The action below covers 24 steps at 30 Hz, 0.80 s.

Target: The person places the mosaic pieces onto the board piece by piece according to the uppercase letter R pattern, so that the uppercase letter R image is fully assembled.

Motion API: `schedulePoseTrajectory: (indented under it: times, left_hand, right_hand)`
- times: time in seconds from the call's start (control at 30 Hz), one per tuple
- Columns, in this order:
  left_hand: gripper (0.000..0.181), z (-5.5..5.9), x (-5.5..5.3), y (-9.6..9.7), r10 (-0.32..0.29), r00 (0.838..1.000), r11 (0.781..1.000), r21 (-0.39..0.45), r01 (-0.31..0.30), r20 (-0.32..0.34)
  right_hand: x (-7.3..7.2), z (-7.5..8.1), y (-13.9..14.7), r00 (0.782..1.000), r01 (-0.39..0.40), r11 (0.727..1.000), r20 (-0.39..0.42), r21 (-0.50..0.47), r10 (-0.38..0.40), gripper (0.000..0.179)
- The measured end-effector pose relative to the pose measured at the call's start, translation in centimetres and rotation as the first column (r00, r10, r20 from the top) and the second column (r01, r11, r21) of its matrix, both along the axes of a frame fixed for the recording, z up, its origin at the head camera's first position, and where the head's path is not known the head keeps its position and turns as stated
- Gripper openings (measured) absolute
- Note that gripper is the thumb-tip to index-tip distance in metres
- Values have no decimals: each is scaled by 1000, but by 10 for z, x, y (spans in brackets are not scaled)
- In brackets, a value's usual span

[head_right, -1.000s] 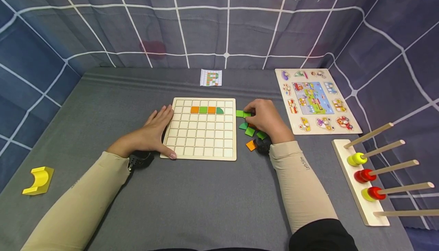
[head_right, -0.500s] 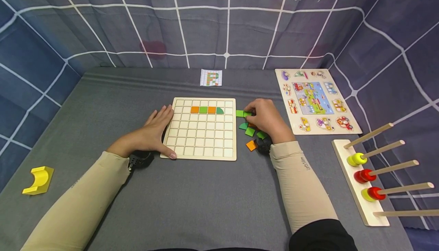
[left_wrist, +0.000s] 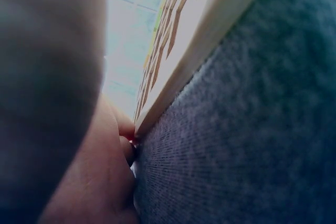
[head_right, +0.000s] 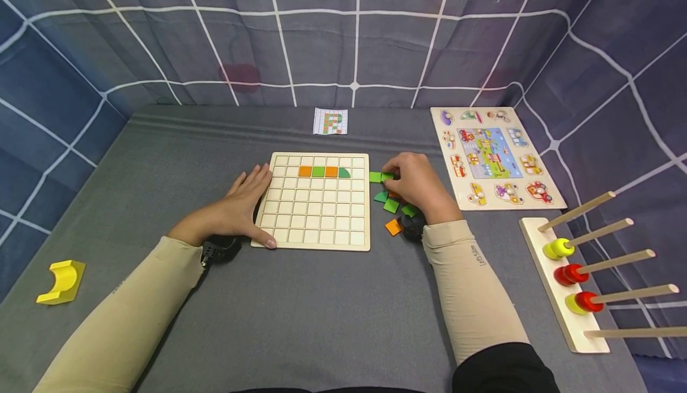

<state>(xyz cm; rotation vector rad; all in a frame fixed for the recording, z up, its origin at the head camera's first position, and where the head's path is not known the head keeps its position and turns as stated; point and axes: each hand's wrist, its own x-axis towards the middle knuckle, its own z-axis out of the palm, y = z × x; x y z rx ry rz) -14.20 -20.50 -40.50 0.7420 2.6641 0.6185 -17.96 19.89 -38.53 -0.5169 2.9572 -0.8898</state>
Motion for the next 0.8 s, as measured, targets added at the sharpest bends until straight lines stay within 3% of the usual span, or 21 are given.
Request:
schedulePoseTrajectory:
  times: [0.5,0.8]
  left_hand:
    - [161,1,0,0,3,1000,1000,1,-3,4]
    - [162,-1,0,0,4,1000,1000,3,-4,4]
  right_hand:
    - [-3,0,-13,998,-50,999,-31,-19,49,20]
    - [-2,5,-37,992,-125,991,-23,-50,124,24]
